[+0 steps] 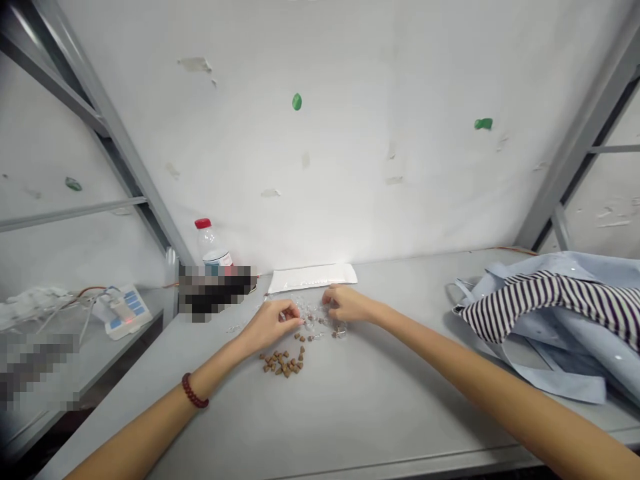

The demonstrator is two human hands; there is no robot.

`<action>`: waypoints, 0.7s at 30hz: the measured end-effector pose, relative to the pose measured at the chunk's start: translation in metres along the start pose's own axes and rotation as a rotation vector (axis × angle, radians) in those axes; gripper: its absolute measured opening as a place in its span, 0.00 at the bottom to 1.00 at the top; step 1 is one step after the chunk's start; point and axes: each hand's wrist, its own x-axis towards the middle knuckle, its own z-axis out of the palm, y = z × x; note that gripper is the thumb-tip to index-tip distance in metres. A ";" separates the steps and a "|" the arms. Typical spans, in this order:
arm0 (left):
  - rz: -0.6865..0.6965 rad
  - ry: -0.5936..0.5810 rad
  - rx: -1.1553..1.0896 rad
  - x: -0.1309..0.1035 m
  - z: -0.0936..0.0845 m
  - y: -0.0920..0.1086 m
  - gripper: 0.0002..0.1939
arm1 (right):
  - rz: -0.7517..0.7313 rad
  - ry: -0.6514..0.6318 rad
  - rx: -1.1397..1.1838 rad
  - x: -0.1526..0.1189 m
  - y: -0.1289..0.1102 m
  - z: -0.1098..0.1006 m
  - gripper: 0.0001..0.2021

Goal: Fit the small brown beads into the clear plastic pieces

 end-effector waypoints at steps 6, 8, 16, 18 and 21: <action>0.036 0.200 0.104 -0.005 0.005 -0.006 0.06 | 0.025 0.120 0.104 -0.008 0.008 0.017 0.09; 0.103 0.252 0.188 -0.010 0.003 -0.007 0.06 | 0.031 0.169 0.098 -0.009 0.006 0.020 0.07; 0.407 0.294 0.487 -0.013 -0.006 -0.008 0.09 | 0.131 0.244 0.012 -0.008 0.003 0.025 0.04; 0.435 0.303 0.502 -0.014 -0.008 -0.006 0.09 | 0.165 0.257 -0.005 -0.007 0.004 0.025 0.03; 0.440 0.327 0.495 -0.015 -0.010 -0.004 0.08 | 0.214 0.280 -0.021 -0.005 0.003 0.025 0.03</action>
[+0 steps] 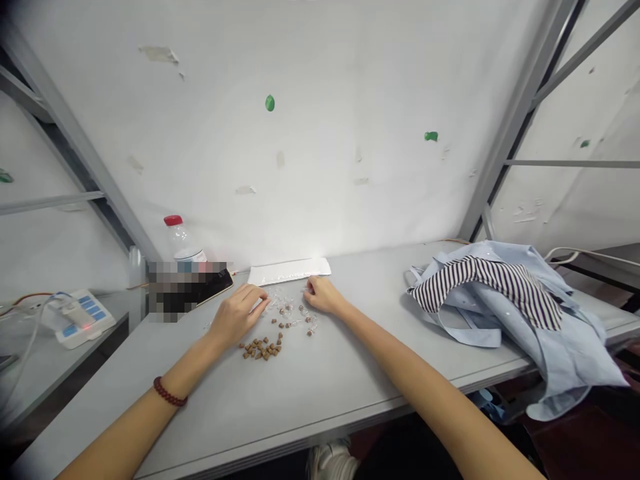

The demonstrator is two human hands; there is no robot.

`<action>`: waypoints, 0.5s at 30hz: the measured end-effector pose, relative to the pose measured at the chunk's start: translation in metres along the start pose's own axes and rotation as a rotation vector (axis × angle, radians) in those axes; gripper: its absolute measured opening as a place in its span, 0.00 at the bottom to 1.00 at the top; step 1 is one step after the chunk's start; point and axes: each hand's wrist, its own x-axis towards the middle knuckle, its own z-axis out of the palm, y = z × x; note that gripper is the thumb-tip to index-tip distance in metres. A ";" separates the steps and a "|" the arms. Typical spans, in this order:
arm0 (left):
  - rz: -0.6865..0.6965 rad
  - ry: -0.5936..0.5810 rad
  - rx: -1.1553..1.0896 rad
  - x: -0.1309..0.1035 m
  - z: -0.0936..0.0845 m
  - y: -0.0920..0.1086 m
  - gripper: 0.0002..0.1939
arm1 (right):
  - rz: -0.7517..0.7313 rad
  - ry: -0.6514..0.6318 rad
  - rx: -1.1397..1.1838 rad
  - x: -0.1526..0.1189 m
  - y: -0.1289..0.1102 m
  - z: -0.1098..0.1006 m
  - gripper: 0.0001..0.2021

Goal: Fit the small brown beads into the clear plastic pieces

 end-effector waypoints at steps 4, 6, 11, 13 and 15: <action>-0.031 -0.002 -0.026 -0.002 0.002 -0.003 0.07 | 0.061 0.029 -0.009 0.004 -0.001 -0.002 0.03; -0.049 0.007 -0.035 -0.004 0.005 -0.006 0.06 | 0.089 0.040 -0.007 0.007 0.000 -0.002 0.03; -0.095 0.042 -0.047 -0.007 0.012 -0.014 0.06 | 0.154 0.068 0.023 0.017 0.006 -0.003 0.04; -0.102 0.069 -0.064 -0.006 0.013 -0.014 0.06 | 0.170 0.079 0.040 0.022 0.009 -0.003 0.05; -0.098 0.106 -0.089 -0.004 0.014 -0.012 0.05 | 0.180 0.091 0.056 0.026 0.010 -0.003 0.06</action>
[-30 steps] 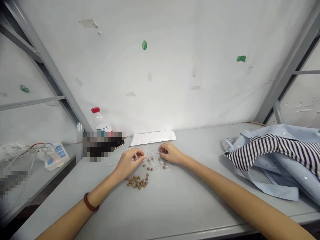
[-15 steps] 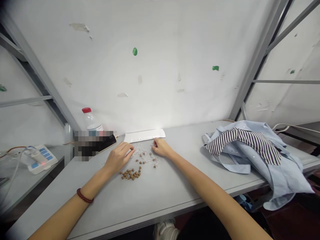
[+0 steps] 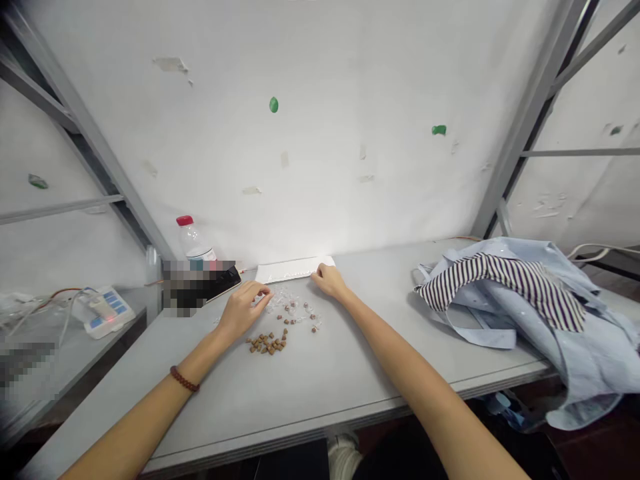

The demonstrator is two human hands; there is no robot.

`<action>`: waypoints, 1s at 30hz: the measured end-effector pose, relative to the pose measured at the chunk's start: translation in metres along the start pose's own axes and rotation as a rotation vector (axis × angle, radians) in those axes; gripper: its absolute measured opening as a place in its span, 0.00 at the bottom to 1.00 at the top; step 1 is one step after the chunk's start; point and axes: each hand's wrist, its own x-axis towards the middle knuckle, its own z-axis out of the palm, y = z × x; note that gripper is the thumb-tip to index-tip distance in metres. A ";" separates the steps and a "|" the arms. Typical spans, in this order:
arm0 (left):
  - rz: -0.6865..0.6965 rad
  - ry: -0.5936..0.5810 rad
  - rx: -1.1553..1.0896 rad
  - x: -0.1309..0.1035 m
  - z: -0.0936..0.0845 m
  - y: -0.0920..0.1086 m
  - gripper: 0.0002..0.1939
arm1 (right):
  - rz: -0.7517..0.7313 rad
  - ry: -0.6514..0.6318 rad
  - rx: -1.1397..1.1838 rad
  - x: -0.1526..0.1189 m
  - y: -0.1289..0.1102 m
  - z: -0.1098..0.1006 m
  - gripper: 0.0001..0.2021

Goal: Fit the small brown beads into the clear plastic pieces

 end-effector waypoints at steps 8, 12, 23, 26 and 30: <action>-0.070 -0.010 -0.219 0.002 -0.001 0.021 0.04 | -0.107 -0.043 0.064 -0.009 0.000 0.000 0.08; -0.402 -0.033 -0.472 0.010 -0.004 0.025 0.07 | -0.277 0.012 0.230 -0.023 -0.019 -0.004 0.08; -0.645 -0.055 -0.739 0.003 -0.011 0.035 0.07 | -0.646 -0.201 0.305 -0.062 -0.054 -0.006 0.07; -0.619 -0.060 -0.715 0.001 -0.012 0.036 0.06 | -0.647 -0.174 0.284 -0.065 -0.053 -0.006 0.07; -0.519 -0.051 -0.652 0.000 -0.013 0.039 0.03 | -0.615 -0.140 0.287 -0.068 -0.053 -0.006 0.07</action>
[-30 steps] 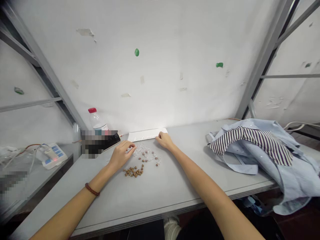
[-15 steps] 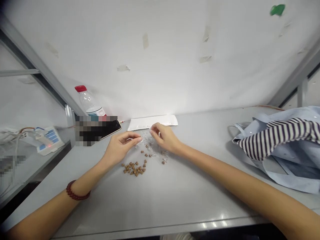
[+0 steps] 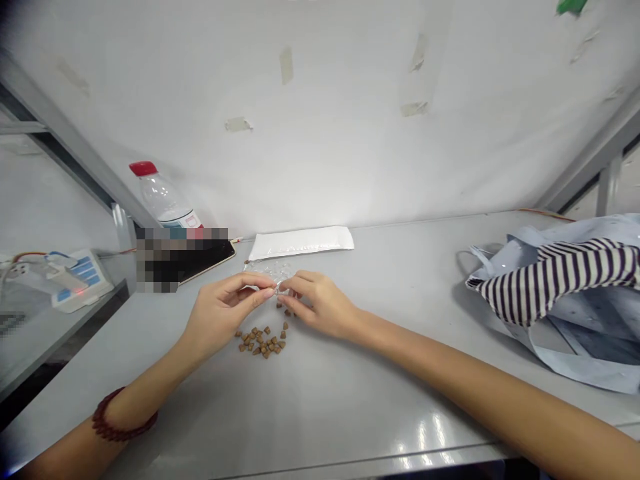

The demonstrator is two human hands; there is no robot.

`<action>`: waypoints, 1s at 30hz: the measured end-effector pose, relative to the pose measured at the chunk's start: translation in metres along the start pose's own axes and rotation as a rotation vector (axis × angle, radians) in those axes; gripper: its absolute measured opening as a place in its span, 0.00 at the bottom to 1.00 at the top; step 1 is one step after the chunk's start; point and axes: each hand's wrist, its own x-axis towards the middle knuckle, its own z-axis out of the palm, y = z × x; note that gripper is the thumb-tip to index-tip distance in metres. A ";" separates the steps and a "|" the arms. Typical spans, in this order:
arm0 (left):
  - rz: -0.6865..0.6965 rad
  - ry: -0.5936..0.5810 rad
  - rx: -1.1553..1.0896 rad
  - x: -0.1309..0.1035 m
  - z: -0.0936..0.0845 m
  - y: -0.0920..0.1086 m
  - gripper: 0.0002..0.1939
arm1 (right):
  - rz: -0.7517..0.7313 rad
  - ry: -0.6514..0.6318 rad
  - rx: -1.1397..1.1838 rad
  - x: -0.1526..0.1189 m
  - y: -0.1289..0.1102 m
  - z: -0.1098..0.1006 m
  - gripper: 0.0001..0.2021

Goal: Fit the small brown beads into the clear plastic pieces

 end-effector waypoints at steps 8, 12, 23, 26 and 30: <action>0.154 0.052 0.134 -0.007 0.002 0.002 0.01 | -0.026 0.029 -0.038 0.001 -0.005 -0.004 0.09; 0.143 0.000 0.142 -0.007 0.001 0.001 0.03 | -0.064 0.025 -0.054 0.001 -0.003 -0.007 0.09; -0.172 -0.126 0.029 -0.009 0.003 0.006 0.07 | -0.382 -0.035 -0.596 -0.004 -0.009 -0.008 0.10; -0.278 -0.137 -0.062 -0.008 0.004 0.008 0.05 | -0.459 -0.054 -0.695 -0.004 -0.013 -0.010 0.08; -0.291 -0.118 -0.087 -0.009 0.006 0.009 0.07 | -0.398 -0.007 -0.621 -0.006 -0.015 -0.004 0.10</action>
